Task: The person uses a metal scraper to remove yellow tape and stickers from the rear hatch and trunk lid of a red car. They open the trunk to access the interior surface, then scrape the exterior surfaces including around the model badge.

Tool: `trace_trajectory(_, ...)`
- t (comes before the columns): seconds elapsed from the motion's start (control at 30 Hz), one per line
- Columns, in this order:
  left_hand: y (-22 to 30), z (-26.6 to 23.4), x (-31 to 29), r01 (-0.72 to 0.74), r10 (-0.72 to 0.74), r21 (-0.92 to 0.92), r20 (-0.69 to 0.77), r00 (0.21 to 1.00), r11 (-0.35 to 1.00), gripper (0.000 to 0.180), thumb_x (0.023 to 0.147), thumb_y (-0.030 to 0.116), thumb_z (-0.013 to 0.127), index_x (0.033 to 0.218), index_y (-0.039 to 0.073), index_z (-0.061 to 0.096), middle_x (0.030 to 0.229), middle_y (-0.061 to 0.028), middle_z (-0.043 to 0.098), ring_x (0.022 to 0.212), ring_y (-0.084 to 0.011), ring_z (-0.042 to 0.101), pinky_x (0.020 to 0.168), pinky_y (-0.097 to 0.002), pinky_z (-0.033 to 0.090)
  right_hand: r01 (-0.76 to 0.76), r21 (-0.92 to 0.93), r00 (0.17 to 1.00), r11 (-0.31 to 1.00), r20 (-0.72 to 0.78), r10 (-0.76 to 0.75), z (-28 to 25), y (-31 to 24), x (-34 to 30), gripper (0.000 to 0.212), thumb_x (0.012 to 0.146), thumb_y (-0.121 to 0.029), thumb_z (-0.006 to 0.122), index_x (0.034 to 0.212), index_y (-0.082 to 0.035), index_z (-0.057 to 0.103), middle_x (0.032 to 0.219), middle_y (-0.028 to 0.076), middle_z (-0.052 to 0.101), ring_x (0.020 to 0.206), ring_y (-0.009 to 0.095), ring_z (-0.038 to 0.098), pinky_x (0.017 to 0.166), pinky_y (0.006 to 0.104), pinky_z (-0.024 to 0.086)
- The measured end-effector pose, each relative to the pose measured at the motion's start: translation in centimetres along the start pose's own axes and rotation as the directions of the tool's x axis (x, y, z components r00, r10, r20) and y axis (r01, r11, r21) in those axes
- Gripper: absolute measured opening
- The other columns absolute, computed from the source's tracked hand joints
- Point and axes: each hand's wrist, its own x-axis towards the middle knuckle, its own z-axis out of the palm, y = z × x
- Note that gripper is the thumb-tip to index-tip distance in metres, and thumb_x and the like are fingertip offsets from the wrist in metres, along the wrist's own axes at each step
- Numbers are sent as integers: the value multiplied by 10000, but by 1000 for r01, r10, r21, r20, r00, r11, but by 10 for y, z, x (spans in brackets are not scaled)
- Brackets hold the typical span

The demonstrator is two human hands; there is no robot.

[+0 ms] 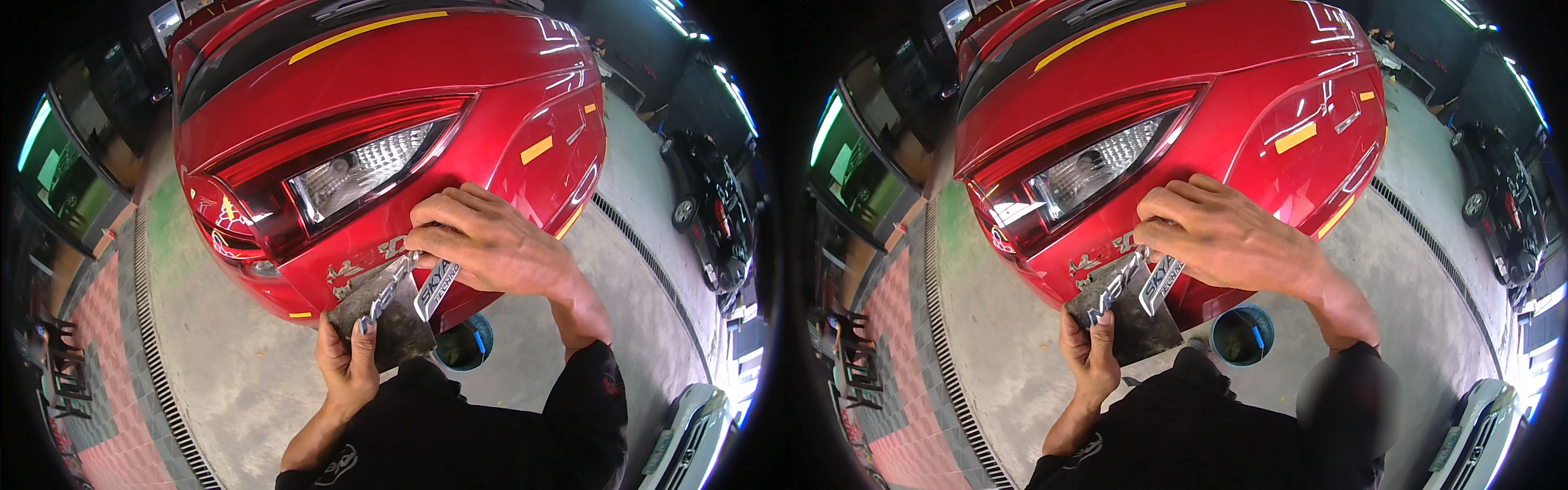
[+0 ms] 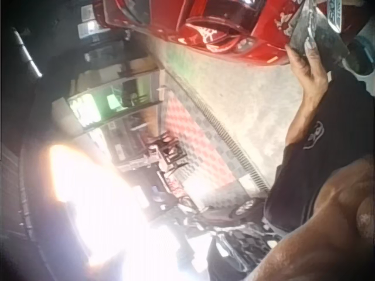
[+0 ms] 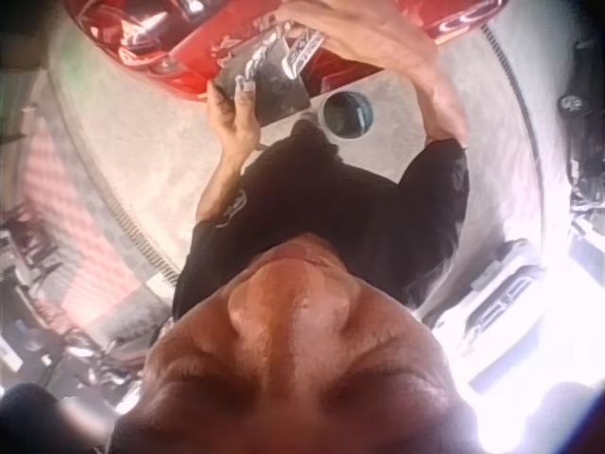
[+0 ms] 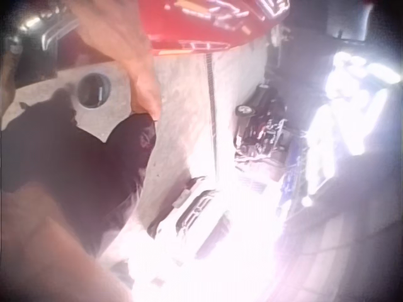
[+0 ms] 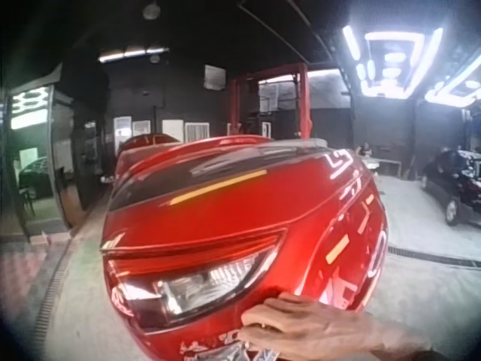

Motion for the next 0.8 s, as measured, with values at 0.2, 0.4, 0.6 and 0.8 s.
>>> trace_trajectory(0.2,3,-2,0,28,-28,-24,19,999,999,393,1133,44,603,1512,-13,518,1306,-45,678,1160,-94,612,1019,-258,481,148,-98,973,984,194,-127,-20,2,19,288,862,-64,845,1113,-13,712,1131,84,645,978,246,670,877,397,565)
trace_trajectory(0.4,7,-4,2,45,-46,42,22,999,998,412,1153,104,600,1528,-37,502,1343,-87,690,1210,-152,637,1064,-306,492,178,-30,963,984,210,-168,-20,8,23,293,844,-70,867,1082,-23,703,1100,86,636,915,241,655,803,396,545)
trace_trajectory(0.6,11,0,4,62,-66,77,42,997,995,344,1158,113,595,1453,-49,528,1277,-89,700,1146,-141,644,1014,-287,503,204,44,973,978,97,-208,-16,16,25,352,769,-14,918,1065,-32,729,1054,84,665,795,231,638,702,392,525)
trace_trajectory(0.8,15,5,10,120,-124,123,23,992,985,311,1159,113,593,1417,-48,532,1227,-83,694,1089,-104,627,955,-247,496,245,13,969,969,-26,-244,3,26,11,383,745,-24,939,1080,-61,758,1064,68,680,779,223,635,704,387,527)
